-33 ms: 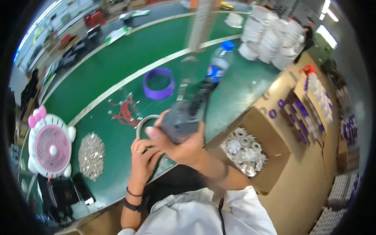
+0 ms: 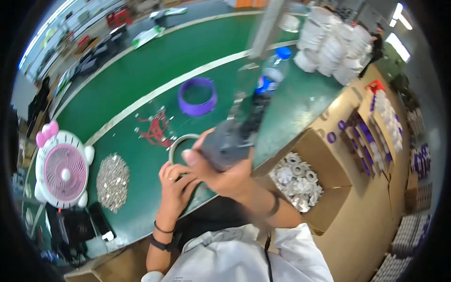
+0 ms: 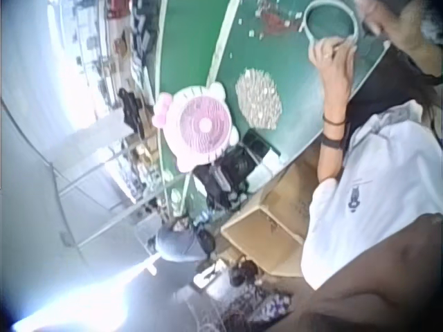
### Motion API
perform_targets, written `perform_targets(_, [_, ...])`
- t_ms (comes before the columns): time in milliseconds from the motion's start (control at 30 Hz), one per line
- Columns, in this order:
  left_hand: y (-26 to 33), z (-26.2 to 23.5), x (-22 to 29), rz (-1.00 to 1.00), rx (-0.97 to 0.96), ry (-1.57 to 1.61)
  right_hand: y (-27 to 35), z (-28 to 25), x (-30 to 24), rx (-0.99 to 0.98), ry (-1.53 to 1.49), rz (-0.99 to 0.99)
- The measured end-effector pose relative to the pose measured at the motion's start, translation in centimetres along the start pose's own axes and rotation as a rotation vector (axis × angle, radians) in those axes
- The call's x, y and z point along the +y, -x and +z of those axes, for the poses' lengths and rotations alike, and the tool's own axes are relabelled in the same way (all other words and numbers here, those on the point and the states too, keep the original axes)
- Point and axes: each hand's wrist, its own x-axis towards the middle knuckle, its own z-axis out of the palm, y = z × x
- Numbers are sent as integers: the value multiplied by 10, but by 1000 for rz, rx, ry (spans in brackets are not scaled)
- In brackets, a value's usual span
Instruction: The person uses a handheld rotary tool to drill holes into white plastic circular frames containing red and white wires. They repeatedly pick up frames, drill them, and place them into a purple container or onto a stack. The person also handles small metal screws and other plastic components on a green workbench.
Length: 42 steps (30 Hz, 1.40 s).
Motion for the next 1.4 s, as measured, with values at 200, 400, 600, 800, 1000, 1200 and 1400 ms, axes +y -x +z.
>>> perform_targets(200, [4,7,-8,-41,35,98,-4,11,0,-33,-30,0])
perform_targets(400, [4,9,-8,-39,41,112,1,14,4,-1,-177,64])
perform_targets(600, [3,10,-8,-40,58,144,5,18,9,-14,-90,108])
perform_targets(800, [5,9,-8,-49,52,155,7,22,11,4,-55,95])
perform_targets(1000, [8,9,-13,-38,65,175,11,25,5,-103,-150,148])
perform_targets(1200, [7,10,-16,-28,93,184,19,29,12,-141,6,63])
perform_targets(1400, [15,22,-16,-37,135,212,16,30,7,-109,86,-3])
